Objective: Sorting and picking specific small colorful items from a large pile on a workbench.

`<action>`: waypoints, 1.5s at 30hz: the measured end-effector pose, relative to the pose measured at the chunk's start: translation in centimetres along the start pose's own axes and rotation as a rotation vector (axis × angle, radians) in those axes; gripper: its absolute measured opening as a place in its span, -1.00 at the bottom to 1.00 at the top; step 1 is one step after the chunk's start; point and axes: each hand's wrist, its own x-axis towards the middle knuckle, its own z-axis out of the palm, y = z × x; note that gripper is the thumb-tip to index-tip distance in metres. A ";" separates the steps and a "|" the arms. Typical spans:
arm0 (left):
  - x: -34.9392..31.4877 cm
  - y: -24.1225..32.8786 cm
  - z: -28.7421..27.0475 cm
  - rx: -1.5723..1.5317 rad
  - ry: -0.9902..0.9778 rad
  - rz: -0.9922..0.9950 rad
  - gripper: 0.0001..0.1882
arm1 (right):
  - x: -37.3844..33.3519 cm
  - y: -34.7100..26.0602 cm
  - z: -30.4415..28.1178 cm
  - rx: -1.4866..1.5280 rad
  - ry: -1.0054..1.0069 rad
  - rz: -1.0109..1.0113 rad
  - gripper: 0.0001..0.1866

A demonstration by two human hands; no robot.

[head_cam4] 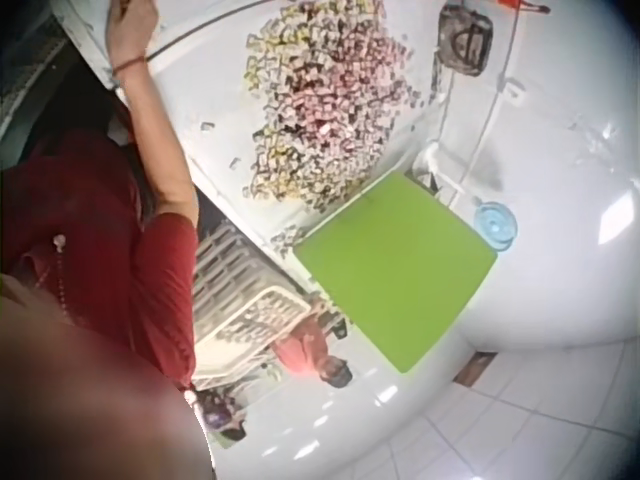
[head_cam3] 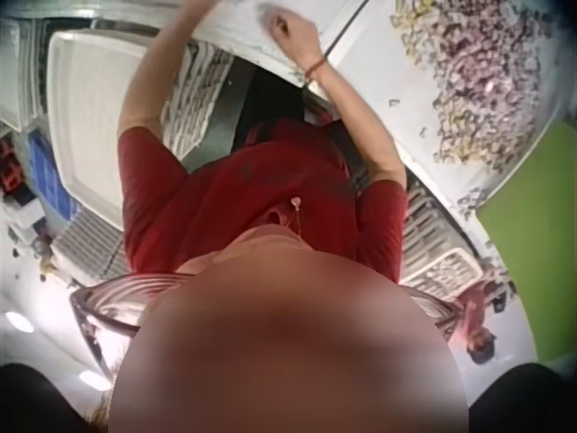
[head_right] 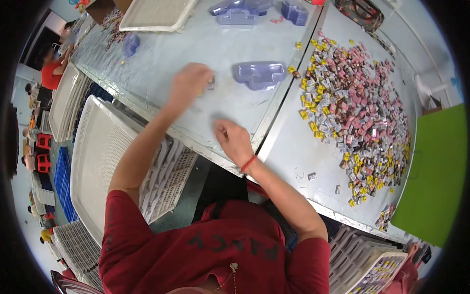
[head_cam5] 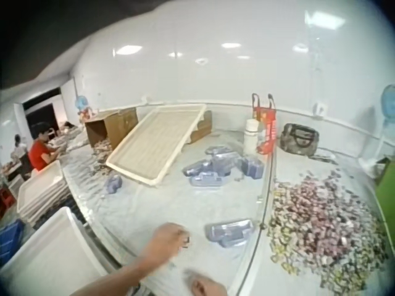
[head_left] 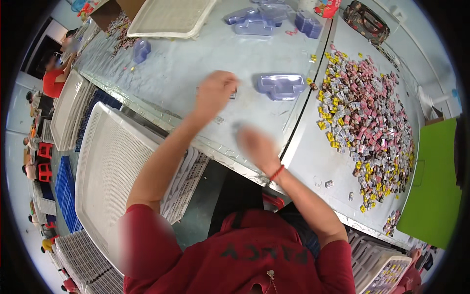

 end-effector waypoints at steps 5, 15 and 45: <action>1.4 5.4 9.0 0.331 -0.227 0.449 -0.66 | -5.1 1.0 -2.1 0.091 -0.032 0.067 -0.74; 3.4 3.4 10.3 0.133 -0.482 0.194 -0.80 | -13.3 4.5 -7.6 0.193 0.161 0.252 -0.78; 4.2 7.0 10.1 0.255 -0.158 0.419 -0.84 | -11.0 9.4 -19.9 -0.753 0.741 -0.057 -0.66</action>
